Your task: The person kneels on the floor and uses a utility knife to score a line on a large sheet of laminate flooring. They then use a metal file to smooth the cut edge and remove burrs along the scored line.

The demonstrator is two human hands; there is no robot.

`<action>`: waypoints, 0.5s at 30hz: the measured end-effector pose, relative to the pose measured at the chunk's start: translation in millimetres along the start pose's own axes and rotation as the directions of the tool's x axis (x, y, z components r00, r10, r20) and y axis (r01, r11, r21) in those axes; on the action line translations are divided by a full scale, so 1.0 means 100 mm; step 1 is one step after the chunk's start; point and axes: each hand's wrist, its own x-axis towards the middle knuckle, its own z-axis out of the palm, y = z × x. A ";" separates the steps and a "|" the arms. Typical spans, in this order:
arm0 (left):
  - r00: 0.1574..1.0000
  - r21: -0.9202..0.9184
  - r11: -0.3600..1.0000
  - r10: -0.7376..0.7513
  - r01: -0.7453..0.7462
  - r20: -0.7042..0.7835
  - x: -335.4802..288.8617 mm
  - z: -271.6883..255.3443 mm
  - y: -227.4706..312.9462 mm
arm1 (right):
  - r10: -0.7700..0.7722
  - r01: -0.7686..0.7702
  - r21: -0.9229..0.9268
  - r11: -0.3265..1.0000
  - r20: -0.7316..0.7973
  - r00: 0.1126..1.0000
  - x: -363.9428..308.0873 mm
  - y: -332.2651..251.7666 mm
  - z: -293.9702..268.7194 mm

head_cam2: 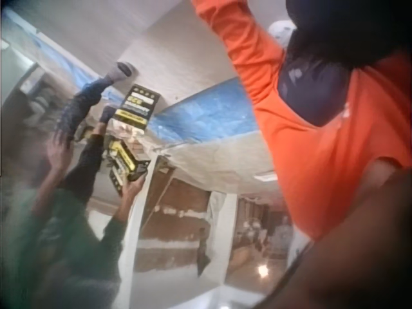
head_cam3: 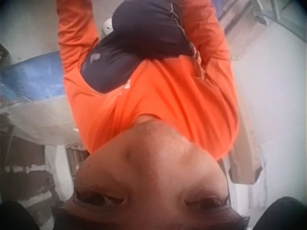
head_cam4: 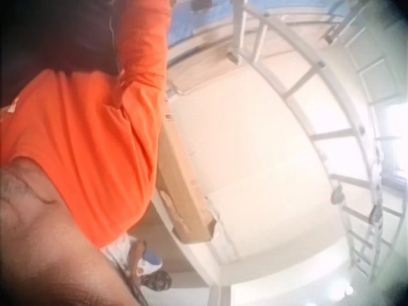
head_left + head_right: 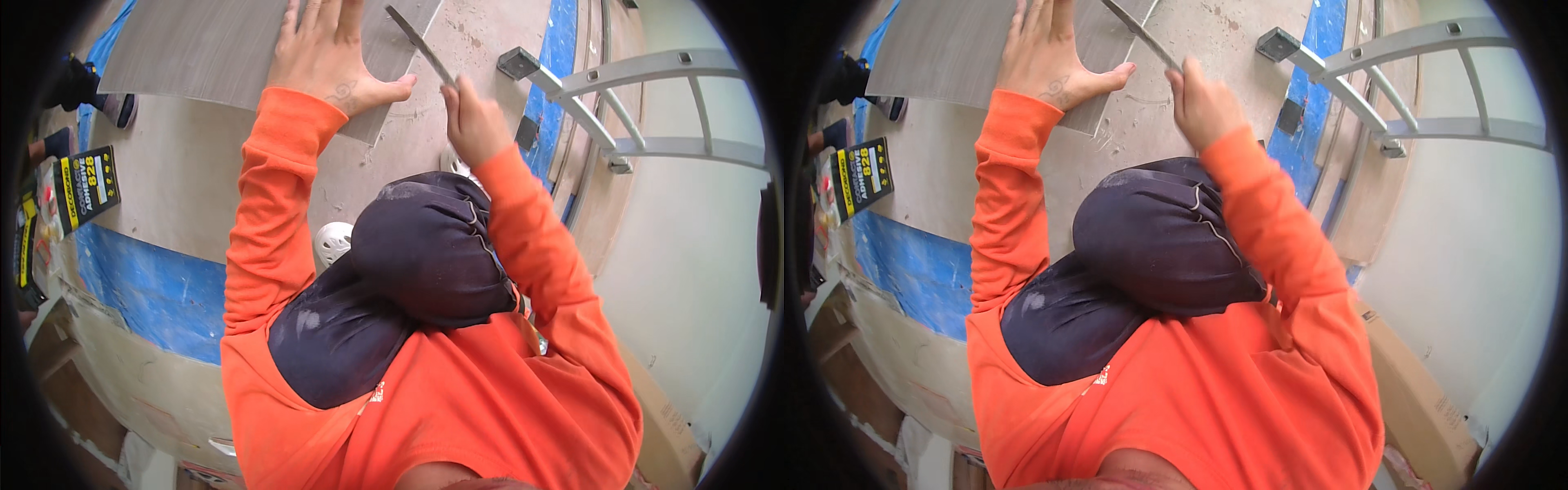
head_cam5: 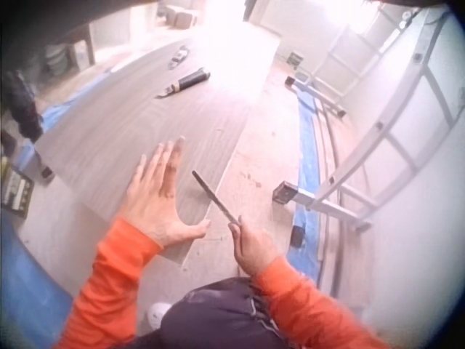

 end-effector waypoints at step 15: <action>0.997 0.075 0.996 -0.047 0.042 0.064 0.02 0.01 -0.01 | 0.097 -0.098 0.066 0.993 0.005 0.995 0.09 -0.01 0.00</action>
